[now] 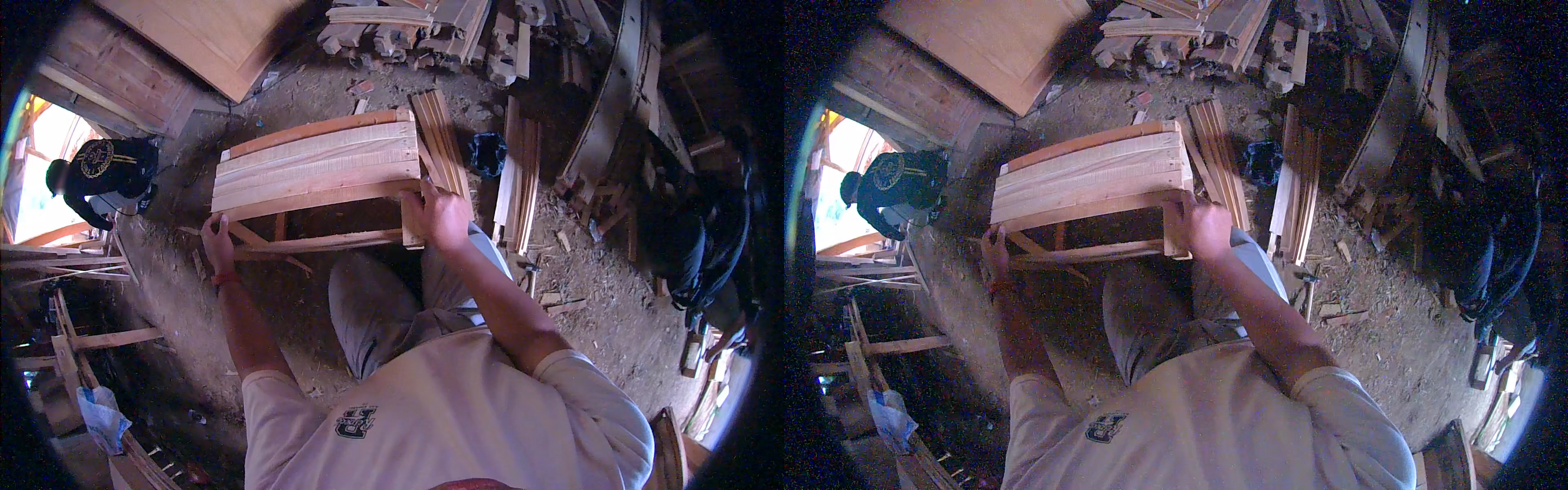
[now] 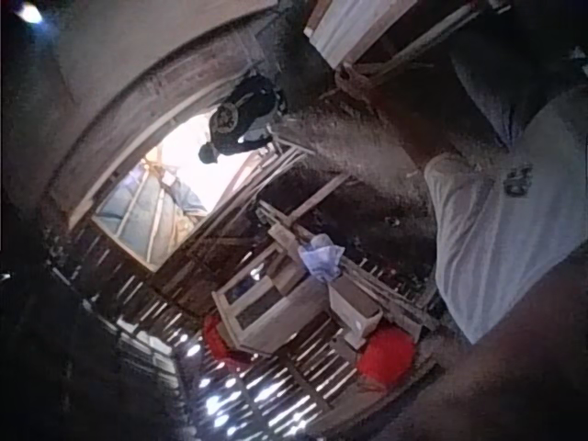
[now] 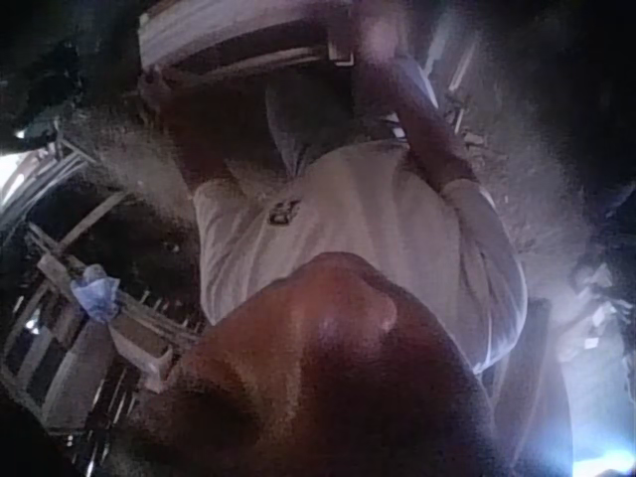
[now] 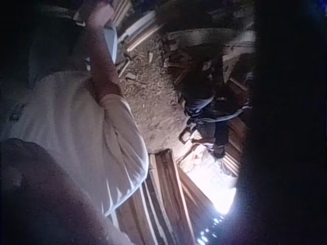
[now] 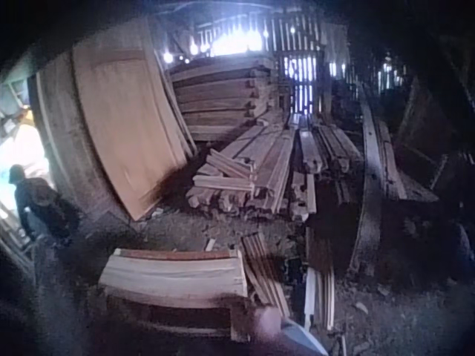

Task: The person assembles a small wooden stool by nailing thin slats onto a frame. They use a hammer to drive nails into the wood, repeatedly adjusting the slats and checking alignment while kneeling on the floor.

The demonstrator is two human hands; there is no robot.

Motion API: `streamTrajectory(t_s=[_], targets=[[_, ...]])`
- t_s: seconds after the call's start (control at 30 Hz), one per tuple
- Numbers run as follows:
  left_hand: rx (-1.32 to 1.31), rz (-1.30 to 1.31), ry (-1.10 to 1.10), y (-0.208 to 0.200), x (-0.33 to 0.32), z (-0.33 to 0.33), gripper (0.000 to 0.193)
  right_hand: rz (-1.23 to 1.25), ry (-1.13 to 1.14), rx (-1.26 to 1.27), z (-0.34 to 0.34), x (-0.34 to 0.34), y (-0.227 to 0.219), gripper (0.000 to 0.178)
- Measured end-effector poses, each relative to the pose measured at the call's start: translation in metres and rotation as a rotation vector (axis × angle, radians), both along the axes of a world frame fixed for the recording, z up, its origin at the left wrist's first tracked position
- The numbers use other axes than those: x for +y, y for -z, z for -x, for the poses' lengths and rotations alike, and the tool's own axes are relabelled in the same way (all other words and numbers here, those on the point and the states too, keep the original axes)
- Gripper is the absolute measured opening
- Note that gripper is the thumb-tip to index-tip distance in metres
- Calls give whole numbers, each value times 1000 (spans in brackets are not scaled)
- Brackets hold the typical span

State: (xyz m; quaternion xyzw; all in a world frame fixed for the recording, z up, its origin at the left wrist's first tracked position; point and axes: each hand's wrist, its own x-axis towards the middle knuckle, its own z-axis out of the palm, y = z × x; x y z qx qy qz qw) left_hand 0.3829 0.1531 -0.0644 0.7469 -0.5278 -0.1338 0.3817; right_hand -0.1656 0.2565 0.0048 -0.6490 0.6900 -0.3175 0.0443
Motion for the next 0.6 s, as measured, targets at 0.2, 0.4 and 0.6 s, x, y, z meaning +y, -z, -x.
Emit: streamTrajectory(t_s=[0.2,0.4,0.6], targets=[[19,-44,-18,-24,4,38,54,-32,27,-53,5,3,-1,44],[-26,-61,-48,-4,-3,13,61,-188,137,-135,-2,4,-11,55],[13,-75,-76,-13,-3,33,57,-69,60,-70,3,3,-4,46]])
